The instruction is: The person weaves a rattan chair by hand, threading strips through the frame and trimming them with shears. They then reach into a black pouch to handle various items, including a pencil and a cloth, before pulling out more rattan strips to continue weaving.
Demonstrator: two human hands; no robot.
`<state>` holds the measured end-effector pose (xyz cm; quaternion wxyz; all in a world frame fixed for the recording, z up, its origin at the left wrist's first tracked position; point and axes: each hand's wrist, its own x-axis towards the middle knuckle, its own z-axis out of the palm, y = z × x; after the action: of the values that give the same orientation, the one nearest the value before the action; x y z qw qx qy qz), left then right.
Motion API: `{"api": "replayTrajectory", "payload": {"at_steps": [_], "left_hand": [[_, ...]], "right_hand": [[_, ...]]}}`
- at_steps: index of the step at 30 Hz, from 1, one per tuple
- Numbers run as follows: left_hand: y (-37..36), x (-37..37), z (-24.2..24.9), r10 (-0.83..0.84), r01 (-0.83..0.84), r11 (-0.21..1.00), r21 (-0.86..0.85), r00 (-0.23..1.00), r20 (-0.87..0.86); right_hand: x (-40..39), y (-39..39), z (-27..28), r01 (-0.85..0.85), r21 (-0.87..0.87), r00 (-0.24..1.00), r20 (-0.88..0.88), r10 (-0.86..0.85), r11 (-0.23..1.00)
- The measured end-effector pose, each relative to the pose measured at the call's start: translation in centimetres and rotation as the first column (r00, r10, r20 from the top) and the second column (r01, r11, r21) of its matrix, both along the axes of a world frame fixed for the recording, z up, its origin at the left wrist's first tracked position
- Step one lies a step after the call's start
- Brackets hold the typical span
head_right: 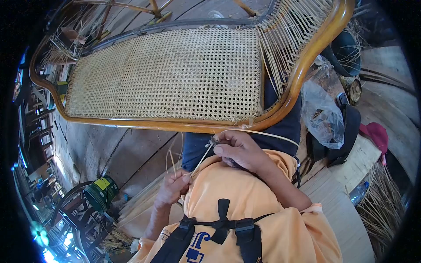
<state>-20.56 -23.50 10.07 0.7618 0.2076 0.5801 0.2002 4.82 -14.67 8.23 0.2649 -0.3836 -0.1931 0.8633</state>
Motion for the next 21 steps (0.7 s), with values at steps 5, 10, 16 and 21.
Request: {"api": "replayTrajectory", "payload": {"at_steps": [5,10,16,21], "left_hand": [[-2.9,-4.1,0.0,0.057,-0.044,0.988,-0.150,0.995,0.080],[-5.0,-7.5,-0.9,0.036,-0.024,0.980,-0.199,0.998,0.057],[-1.1,-7.4,-3.8,-0.046,0.840,0.473,0.264,0.323,-0.945],[6.6,1.7,1.2,0.111,0.212,0.779,0.590,0.880,-0.462]], "right_hand": [[-0.6,0.1,0.1,0.009,0.019,0.999,0.048,-0.010,1.000],[0.7,1.0,-0.2,0.074,0.101,0.986,0.142,-0.088,0.992],[0.0,1.4,0.2,-0.023,0.237,0.950,0.306,-0.053,0.971],[-2.1,1.4,2.3,-0.207,0.332,0.905,0.422,0.051,0.920]]}}
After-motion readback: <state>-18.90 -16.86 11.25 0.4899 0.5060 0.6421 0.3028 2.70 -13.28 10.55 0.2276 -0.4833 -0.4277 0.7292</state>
